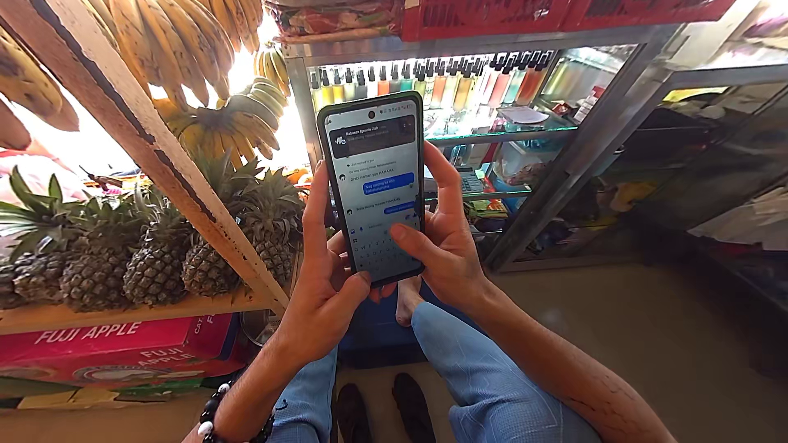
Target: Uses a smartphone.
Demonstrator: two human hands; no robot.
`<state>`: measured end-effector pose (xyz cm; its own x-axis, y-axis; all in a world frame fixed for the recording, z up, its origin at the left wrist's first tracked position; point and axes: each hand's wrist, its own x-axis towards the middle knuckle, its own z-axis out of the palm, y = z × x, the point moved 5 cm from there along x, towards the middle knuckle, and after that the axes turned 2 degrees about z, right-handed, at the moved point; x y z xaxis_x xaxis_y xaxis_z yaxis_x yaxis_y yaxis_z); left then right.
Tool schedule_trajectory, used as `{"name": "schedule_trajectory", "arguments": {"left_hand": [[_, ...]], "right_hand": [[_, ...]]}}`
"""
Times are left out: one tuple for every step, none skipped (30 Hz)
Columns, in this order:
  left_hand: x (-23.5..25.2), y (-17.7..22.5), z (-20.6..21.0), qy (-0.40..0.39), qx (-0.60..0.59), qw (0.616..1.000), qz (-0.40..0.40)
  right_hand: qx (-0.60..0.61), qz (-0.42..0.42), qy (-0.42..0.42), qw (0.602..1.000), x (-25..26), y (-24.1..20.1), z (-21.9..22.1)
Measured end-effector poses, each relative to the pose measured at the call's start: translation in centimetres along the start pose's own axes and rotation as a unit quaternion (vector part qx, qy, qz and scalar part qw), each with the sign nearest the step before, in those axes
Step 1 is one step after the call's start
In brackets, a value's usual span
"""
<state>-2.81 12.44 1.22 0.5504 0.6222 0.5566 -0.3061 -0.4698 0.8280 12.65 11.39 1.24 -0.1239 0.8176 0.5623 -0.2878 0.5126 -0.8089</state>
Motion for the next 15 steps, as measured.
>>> {"name": "schedule_trajectory", "arguments": {"left_hand": [[0.03,0.0,-0.05,0.0,0.0,1.0,0.001],[0.07,-0.03,-0.1,0.001,-0.001,1.0,0.0],[0.11,-0.05,-0.16,0.003,0.001,1.0,-0.001],[0.16,-0.07,-0.21,0.005,0.003,1.0,-0.003],[0.18,-0.07,-0.24,0.007,0.001,1.0,-0.003],[0.17,-0.1,-0.27,0.007,0.0,1.0,-0.004],[0.16,-0.11,-0.32,0.006,0.001,1.0,-0.006],[0.14,-0.13,-0.38,0.003,0.001,1.0,-0.007],[0.14,-0.13,-0.41,0.005,-0.001,1.0,-0.008],[0.16,-0.12,-0.42,0.009,-0.002,1.0,-0.009],[0.17,-0.1,-0.44,0.009,-0.003,1.0,-0.01],[0.19,-0.11,-0.46,0.009,-0.004,1.0,-0.01],[0.17,-0.13,-0.46,0.011,-0.004,1.0,-0.011],[0.14,-0.15,-0.48,0.012,-0.003,1.0,-0.013],[0.11,-0.15,-0.49,0.013,-0.002,1.0,-0.014]], "right_hand": [[0.006,0.003,-0.012,1.0,-0.02,0.04,-0.02],[0.011,0.008,-0.019,1.0,-0.03,0.12,-0.09],[0.019,0.012,-0.022,1.0,-0.04,0.19,-0.15],[0.02,0.015,-0.026,0.999,-0.04,0.22,-0.22],[0.021,0.014,-0.027,0.999,-0.04,0.25,-0.28],[0.015,0.012,-0.03,0.999,-0.04,0.25,-0.32],[0.011,0.01,-0.032,0.999,-0.05,0.25,-0.34],[0.008,0.009,-0.036,0.999,-0.05,0.23,-0.35],[0.007,0.009,-0.035,0.999,-0.04,0.23,-0.34],[0.008,0.011,-0.038,0.999,-0.05,0.23,-0.35],[0.01,0.014,-0.04,0.999,-0.05,0.26,-0.36],[0.01,0.018,-0.04,0.999,-0.06,0.29,-0.39],[0.01,0.022,-0.041,0.999,-0.06,0.3,-0.41],[0.015,0.024,-0.039,0.999,-0.07,0.33,-0.39],[0.017,0.026,-0.037,0.999,-0.08,0.34,-0.38]]}}
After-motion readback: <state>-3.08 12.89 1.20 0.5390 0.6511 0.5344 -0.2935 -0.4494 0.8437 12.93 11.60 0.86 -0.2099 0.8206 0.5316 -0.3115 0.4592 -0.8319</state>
